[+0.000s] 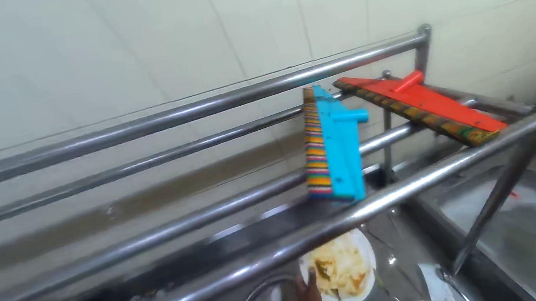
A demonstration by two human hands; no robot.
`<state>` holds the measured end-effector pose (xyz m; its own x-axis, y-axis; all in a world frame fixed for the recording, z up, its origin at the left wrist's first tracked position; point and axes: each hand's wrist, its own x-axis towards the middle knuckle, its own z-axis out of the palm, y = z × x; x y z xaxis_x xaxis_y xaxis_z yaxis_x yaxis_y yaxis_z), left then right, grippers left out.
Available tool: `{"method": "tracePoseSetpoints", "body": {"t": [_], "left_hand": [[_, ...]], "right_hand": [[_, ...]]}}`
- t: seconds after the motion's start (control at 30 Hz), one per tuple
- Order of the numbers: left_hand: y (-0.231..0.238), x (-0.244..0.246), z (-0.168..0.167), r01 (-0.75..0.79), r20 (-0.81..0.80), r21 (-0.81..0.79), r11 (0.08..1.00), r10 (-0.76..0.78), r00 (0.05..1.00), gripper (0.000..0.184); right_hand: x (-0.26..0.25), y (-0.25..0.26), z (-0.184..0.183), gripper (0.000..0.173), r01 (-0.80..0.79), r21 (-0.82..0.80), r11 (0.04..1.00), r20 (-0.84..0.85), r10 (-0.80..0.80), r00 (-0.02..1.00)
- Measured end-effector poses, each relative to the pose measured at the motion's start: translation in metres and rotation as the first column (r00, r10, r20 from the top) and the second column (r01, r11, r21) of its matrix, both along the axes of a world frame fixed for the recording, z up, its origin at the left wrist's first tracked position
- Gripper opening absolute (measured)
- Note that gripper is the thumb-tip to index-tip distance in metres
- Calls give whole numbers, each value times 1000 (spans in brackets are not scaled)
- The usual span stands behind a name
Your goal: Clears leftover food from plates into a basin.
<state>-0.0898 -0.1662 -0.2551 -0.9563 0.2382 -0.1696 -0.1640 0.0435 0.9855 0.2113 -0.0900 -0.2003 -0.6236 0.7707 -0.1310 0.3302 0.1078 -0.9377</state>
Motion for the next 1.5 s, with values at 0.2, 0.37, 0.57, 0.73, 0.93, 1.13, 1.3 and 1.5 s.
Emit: {"method": "tracePoseSetpoints", "body": {"t": [0.2, 0.37, 0.57, 0.73, 0.93, 1.13, 1.3, 1.5], "left_hand": [[-144, -14, 34, -40, -62, -29, 999, 38, 997, 50], [-210, -10, 49, -52, -69, -93, 994, 46, 997, 48], [-237, -28, 49, 16, -135, -24, 1000, -19, 991, 36], [-245, -56, 43, 56, -206, 6, 998, -53, 977, 34], [-245, -71, 42, 62, -203, 66, 996, -47, 978, 31], [-232, -65, 32, 49, -184, 94, 994, -31, 983, 33], [-233, -57, 31, 24, -138, 143, 989, -4, 990, 35], [-220, -47, 47, 51, -61, 91, 995, -45, 997, 34]], "right_hand": [[-70, -40, -23, 36, -200, 128, 971, 222, 169, 960], [-155, -57, -26, 37, -311, 285, 907, 299, 224, 928], [-218, -102, 19, 40, -609, 505, 612, 383, 473, 794], [-223, -117, -9, 42, -831, 473, 293, 596, 588, 546], [-225, -92, 15, 34, -400, 645, 651, 153, 403, 902], [-227, -81, -13, 36, -717, 468, 517, 484, 529, 697], [-203, -97, -16, 34, -628, 529, 570, 360, 519, 775], [-231, -92, 23, 40, -743, 544, 389, 488, 574, 657]]}}
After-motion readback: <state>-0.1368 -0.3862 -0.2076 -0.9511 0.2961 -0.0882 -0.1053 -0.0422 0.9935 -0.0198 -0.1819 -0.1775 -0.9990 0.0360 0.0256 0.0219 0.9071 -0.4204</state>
